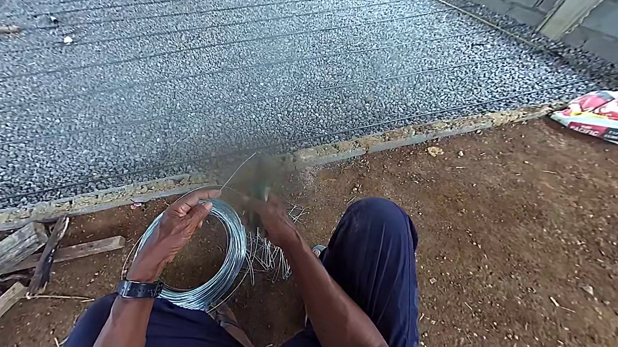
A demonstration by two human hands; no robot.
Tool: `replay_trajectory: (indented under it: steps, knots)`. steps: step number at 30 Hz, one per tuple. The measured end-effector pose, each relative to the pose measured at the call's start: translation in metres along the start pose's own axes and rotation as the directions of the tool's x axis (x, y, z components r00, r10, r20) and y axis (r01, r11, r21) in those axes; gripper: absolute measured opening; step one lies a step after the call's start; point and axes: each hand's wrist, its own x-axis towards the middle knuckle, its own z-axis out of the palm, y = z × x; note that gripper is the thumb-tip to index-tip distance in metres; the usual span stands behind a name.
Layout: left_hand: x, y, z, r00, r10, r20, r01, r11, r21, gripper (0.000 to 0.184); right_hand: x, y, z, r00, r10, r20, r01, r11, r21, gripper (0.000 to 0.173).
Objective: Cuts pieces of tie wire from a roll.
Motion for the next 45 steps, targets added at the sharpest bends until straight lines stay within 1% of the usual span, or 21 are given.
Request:
replay_trajectory:
  steps: [14,18,24,45]
  knots:
    - [0.0016,-0.0026,0.0012,1.000,0.005,0.014,-0.005,1.000,0.018,0.029,0.0005,-0.0004,-0.0014,1.000,-0.006,-0.007,0.006,1.000,0.016,0.033]
    - [0.0014,-0.0017,0.0012,1.000,0.000,0.014,0.000,0.999,0.047,0.029,0.0009,0.0002,-0.0019,1.000,0.000,-0.006,0.000,1.000,0.022,0.033]
    - [0.0023,-0.0026,0.0013,0.999,0.035,0.021,-0.036,0.997,0.064,0.030,-0.0015,-0.0037,0.0001,1.000,0.003,-0.004,-0.003,1.000,-0.006,0.032]
    - [-0.0003,-0.0010,0.0019,0.999,0.031,0.021,-0.033,0.998,0.058,0.030,-0.0018,-0.0021,0.0001,1.000,-0.007,0.005,0.007,1.000,0.006,0.031]
